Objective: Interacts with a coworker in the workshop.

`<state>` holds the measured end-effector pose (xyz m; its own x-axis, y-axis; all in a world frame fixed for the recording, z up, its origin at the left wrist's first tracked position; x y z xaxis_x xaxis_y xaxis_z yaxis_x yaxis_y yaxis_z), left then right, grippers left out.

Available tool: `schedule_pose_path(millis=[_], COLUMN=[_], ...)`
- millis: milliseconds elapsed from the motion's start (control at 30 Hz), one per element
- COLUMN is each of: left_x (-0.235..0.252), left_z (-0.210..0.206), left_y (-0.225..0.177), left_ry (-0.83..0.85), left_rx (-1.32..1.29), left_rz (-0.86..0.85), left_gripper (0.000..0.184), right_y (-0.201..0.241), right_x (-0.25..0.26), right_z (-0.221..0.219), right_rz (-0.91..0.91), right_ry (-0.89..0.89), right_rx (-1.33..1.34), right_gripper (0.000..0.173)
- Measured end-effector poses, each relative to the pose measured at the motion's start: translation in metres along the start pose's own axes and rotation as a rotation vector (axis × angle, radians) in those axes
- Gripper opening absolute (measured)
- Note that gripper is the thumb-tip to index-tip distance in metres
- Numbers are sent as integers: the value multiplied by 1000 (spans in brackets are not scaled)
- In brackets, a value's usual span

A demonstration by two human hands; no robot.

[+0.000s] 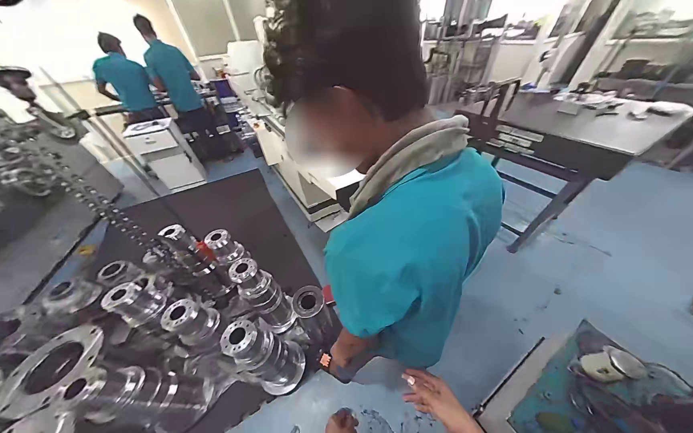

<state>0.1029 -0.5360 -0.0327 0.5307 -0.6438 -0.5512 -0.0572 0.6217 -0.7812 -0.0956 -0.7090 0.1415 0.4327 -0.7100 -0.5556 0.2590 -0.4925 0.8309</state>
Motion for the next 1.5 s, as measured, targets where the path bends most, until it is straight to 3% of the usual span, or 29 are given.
schedule_pose_path(millis=[133,233,300,367,433,500,600,633,700,900,1033,1167,1233,1300,1400,1500], left_x=[-55,-120,-200,-293,-351,-356,-276,-242,-208,-186,-172,-169,-168,-173,-192,-210], left_z=[134,258,323,358,356,317,219,186,136,62,16,-5,-11,-17,-31,-51], left_y=[-136,-267,-354,-403,-418,-447,-500,-500,-481,-436,-403,-379,-369,-361,-346,-325], left_ry=[-588,-771,-840,-1032,-1241,-1298,-943,-875,-953,-900,-899,-905,-919,-910,-825,-645], left_rx=[-588,-769,-770,-693,-545,-268,39,127,205,71,118,323,423,520,546,486], left_rz=[-309,-597,-1005,-1448,-1712,-1707,-1438,-1378,-1416,-1455,-1425,-1354,-1266,-1173,-1097,-1026], left_gripper=[48,58,57,50,55,53,49,54,65,71,78,65,56,59,62,61], right_y=[17,33,45,53,55,54,48,46,38,12,43,160,245,339,460,527], right_x=[-1,3,10,15,18,20,19,16,11,-1,-23,-59,-85,-117,-143,-126], right_z=[22,32,33,32,29,29,33,34,42,79,99,115,109,86,45,25], right_rz=[58,104,127,145,145,139,143,148,141,95,257,826,1107,1343,1478,1444], right_ry=[-73,-129,-137,-144,-169,-206,-216,-219,-238,-340,-462,-475,-437,-401,-494,-624], right_rx=[22,71,89,91,108,132,130,119,117,180,228,135,82,-36,-363,-546], right_gripper=[40,36,35,34,33,34,35,35,34,36,29,27,30,38,48,42])
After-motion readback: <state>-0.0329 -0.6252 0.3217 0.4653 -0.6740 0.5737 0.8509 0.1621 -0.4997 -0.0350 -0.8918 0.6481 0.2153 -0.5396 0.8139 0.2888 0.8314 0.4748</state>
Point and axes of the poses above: each hand's wrist, its own x-axis towards the middle knuckle, its own z-axis out of the back of the hand, y = z × x, the point moved 10 cm from there along x, towards the middle knuckle, and after that the axes turned 6 degrees about -y, right-handed, at the moved point
